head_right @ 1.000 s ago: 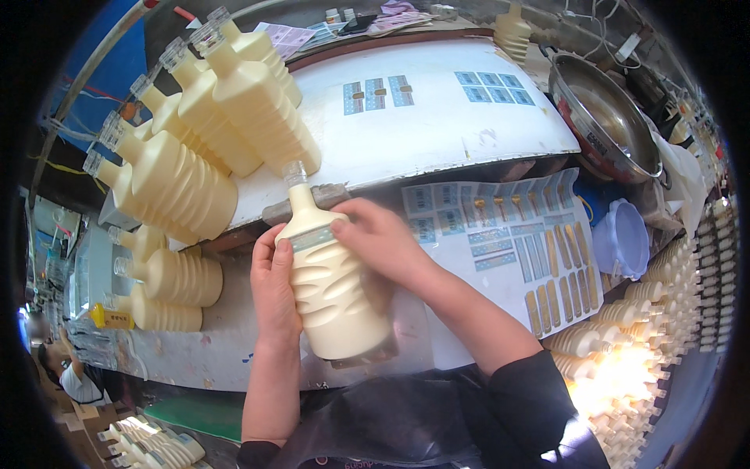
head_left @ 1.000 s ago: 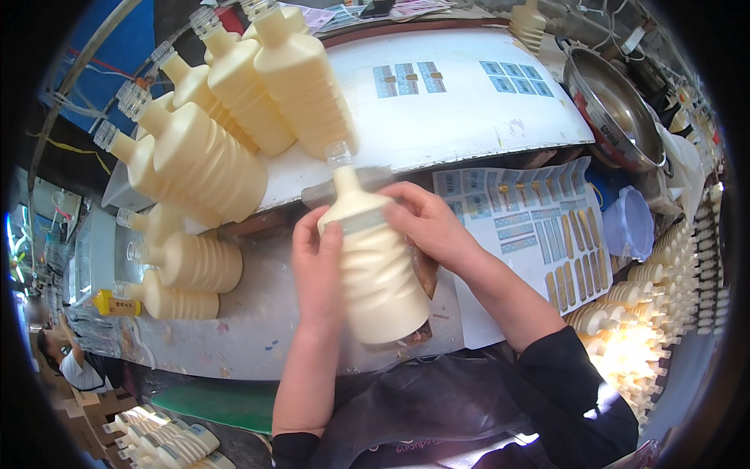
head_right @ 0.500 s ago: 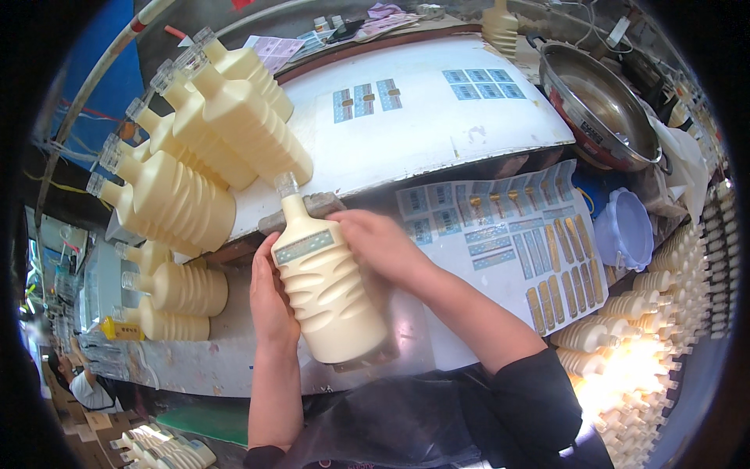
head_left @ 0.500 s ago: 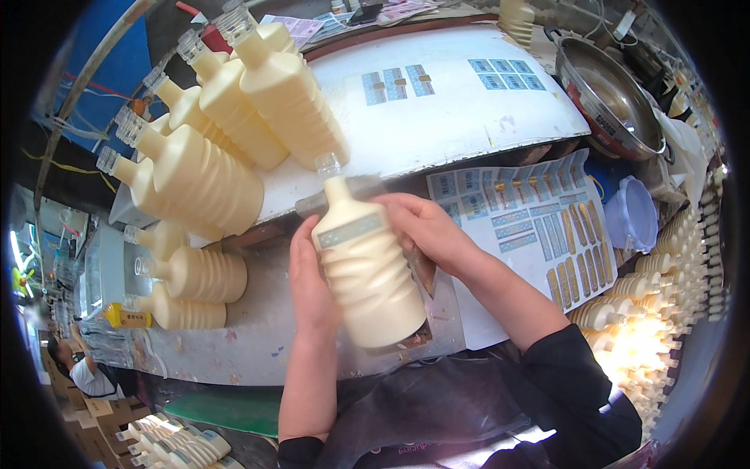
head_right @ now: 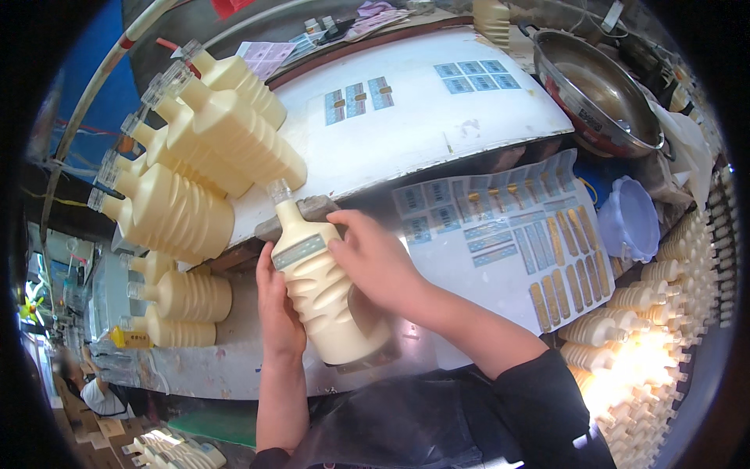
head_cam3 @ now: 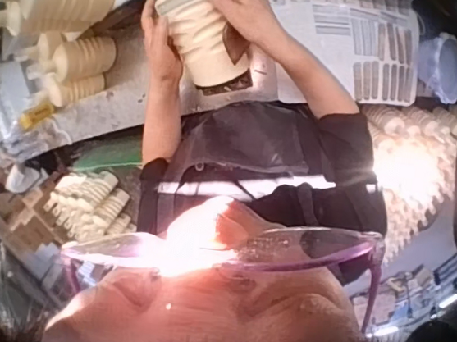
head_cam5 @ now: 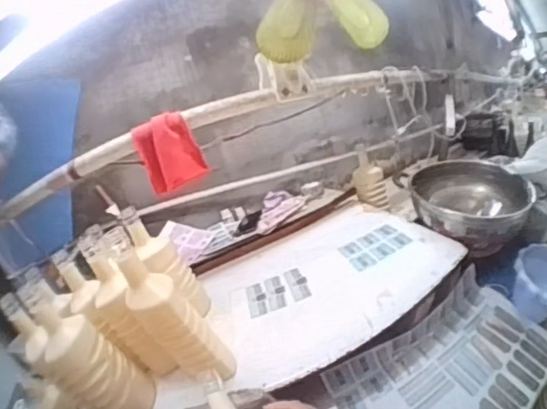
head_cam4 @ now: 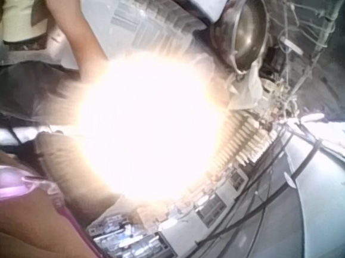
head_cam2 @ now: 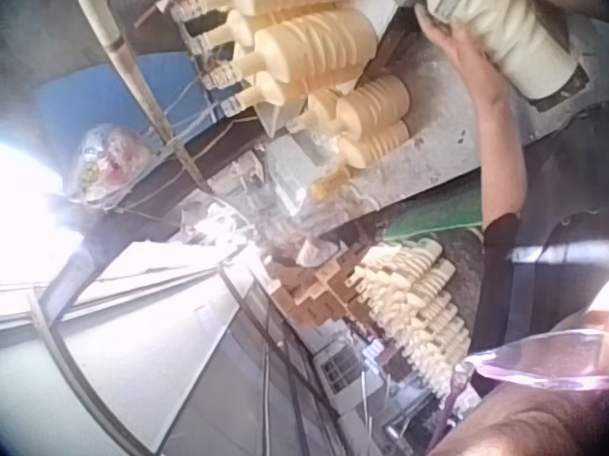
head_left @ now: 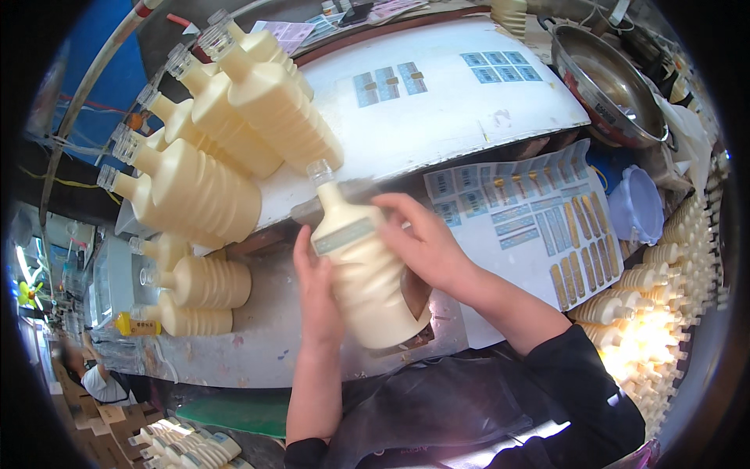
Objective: The person repeatedly picks up cream-colored plastic bottles, applies rectangular labels to their sides, smooths the labels, and places the bottles back on the table. The process is repeated for multiple bottles in a continuous assembly-line manner.
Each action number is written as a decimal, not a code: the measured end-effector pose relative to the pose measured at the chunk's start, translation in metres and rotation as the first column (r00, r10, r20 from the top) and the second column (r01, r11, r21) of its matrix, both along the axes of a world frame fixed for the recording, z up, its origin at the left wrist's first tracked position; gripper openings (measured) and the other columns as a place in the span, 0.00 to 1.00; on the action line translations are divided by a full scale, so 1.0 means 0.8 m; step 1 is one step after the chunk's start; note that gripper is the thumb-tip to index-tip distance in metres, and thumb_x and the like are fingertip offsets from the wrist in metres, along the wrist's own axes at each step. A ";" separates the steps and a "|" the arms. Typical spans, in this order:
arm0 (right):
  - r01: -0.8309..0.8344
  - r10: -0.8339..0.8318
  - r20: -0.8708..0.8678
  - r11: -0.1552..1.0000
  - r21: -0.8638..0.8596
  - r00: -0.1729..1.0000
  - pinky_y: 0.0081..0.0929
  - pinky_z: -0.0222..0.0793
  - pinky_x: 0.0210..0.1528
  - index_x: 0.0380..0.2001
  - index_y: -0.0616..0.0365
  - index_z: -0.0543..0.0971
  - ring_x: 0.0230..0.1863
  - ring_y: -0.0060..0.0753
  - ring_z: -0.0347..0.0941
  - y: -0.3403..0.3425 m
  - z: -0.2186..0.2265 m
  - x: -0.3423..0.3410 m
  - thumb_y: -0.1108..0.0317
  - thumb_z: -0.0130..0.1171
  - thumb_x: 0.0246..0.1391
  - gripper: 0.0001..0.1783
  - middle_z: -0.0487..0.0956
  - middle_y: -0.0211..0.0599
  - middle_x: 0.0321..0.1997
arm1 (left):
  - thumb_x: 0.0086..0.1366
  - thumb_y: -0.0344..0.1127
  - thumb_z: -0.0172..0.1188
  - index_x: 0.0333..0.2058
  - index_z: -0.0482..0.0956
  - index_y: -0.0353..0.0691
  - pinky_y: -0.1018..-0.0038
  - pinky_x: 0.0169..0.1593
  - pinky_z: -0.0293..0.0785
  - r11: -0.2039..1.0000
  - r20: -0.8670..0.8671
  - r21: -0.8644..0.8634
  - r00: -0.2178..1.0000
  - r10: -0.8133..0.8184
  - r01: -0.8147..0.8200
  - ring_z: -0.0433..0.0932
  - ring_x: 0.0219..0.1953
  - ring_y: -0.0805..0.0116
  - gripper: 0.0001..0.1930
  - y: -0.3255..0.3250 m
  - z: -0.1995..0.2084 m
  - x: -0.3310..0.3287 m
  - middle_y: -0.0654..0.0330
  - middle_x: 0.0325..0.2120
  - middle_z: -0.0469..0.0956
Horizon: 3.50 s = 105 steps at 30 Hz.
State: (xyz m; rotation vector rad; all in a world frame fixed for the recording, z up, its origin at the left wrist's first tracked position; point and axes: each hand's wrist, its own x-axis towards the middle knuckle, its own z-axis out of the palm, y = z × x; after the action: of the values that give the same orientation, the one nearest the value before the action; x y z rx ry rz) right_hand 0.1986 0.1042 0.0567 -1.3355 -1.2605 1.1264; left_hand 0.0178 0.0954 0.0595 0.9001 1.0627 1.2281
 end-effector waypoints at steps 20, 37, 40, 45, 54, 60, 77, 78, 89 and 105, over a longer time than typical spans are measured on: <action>0.009 -0.007 0.016 0.993 -0.118 1.000 0.31 0.71 0.34 0.45 0.60 0.76 0.29 0.28 0.75 0.019 0.017 -0.007 0.55 0.67 0.60 0.21 0.78 0.36 0.26 | 0.80 0.37 0.50 0.57 0.70 0.37 0.69 0.56 0.78 0.996 0.005 -0.011 0.996 0.090 -0.090 0.79 0.51 0.68 0.14 0.021 -0.009 0.002 0.56 0.50 0.78; -0.039 0.036 0.055 0.998 0.046 0.998 0.39 0.74 0.51 0.60 0.62 0.77 0.47 0.47 0.80 -0.016 0.001 0.014 0.65 0.51 0.66 0.23 0.82 0.48 0.44 | 0.78 0.42 0.49 0.74 0.51 0.35 0.66 0.69 0.63 0.994 -0.236 0.108 0.972 0.006 0.021 0.68 0.66 0.61 0.33 -0.015 -0.010 -0.014 0.52 0.65 0.68; -0.053 0.043 0.237 0.998 0.034 0.971 0.42 0.74 0.54 0.59 0.62 0.78 0.49 0.57 0.78 -0.032 0.028 0.012 0.67 0.50 0.66 0.22 0.81 0.53 0.48 | 0.73 0.39 0.57 0.75 0.48 0.34 0.66 0.71 0.61 0.989 -0.202 0.117 0.977 -0.063 0.088 0.65 0.68 0.60 0.40 -0.025 -0.012 -0.009 0.50 0.67 0.65; -0.037 0.020 0.238 0.997 0.067 0.971 0.42 0.73 0.55 0.59 0.62 0.78 0.51 0.58 0.78 -0.032 0.022 0.007 0.67 0.50 0.65 0.22 0.81 0.55 0.51 | 0.63 0.28 0.58 0.73 0.54 0.32 0.65 0.67 0.67 0.994 -0.103 0.042 0.990 -0.098 0.103 0.69 0.65 0.60 0.40 -0.023 -0.006 -0.010 0.50 0.68 0.63; -0.039 0.017 -0.112 0.980 -0.193 0.994 0.16 0.66 0.38 0.65 0.65 0.74 0.34 0.15 0.69 -0.023 0.019 0.005 0.74 0.50 0.63 0.27 0.77 0.25 0.35 | 0.54 0.38 0.75 0.66 0.65 0.34 0.61 0.61 0.72 0.989 -0.501 0.144 0.861 0.088 -0.018 0.75 0.57 0.53 0.43 -0.027 0.008 -0.002 0.48 0.55 0.71; -0.020 -0.004 -0.110 0.976 -0.217 0.994 0.20 0.72 0.51 0.64 0.66 0.75 0.46 0.19 0.76 -0.023 0.019 -0.003 0.75 0.50 0.63 0.26 0.84 0.35 0.48 | 0.53 0.42 0.76 0.64 0.66 0.36 0.58 0.60 0.72 0.982 -0.566 0.190 0.816 0.114 -0.005 0.75 0.57 0.50 0.42 -0.025 0.010 -0.001 0.48 0.55 0.73; -0.046 0.043 -0.028 0.991 -0.123 0.999 0.12 0.62 0.34 0.49 0.56 0.75 0.32 0.10 0.66 0.021 -0.001 -0.003 0.59 0.59 0.70 0.14 0.75 0.20 0.33 | 0.73 0.35 0.60 0.54 0.76 0.35 0.74 0.54 0.75 0.999 0.054 -0.004 0.997 0.053 -0.053 0.77 0.49 0.73 0.15 0.024 -0.010 -0.018 0.58 0.48 0.78; -0.047 0.044 -0.029 0.991 -0.128 0.999 0.12 0.63 0.34 0.50 0.56 0.74 0.32 0.10 0.66 0.021 -0.001 -0.003 0.59 0.59 0.70 0.14 0.75 0.20 0.33 | 0.73 0.34 0.61 0.54 0.76 0.36 0.74 0.54 0.75 0.998 0.072 -0.007 0.995 0.064 -0.063 0.77 0.48 0.73 0.15 0.024 -0.011 -0.016 0.59 0.47 0.79; -0.084 0.062 -0.108 0.974 -0.210 0.992 0.13 0.65 0.35 0.49 0.58 0.74 0.32 0.10 0.68 0.023 0.019 0.001 0.60 0.58 0.70 0.14 0.76 0.22 0.34 | 0.75 0.32 0.59 0.52 0.75 0.37 0.73 0.52 0.78 0.991 0.236 -0.102 0.966 0.103 -0.081 0.78 0.47 0.72 0.11 0.028 -0.018 -0.016 0.60 0.45 0.79; -0.099 0.068 -0.172 0.979 -0.177 0.983 0.14 0.67 0.36 0.48 0.59 0.74 0.33 0.10 0.70 0.027 0.007 0.002 0.63 0.61 0.68 0.14 0.78 0.24 0.33 | 0.76 0.35 0.57 0.51 0.74 0.40 0.72 0.51 0.80 0.993 0.195 -0.078 0.976 0.100 -0.086 0.79 0.46 0.72 0.10 0.031 -0.017 -0.014 0.59 0.44 0.80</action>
State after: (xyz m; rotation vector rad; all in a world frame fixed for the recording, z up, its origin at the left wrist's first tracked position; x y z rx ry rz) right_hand 0.1998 0.1258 0.0625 -1.3030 -1.1207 1.4131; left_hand 0.0065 0.1200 0.0458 0.6656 0.9892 1.3220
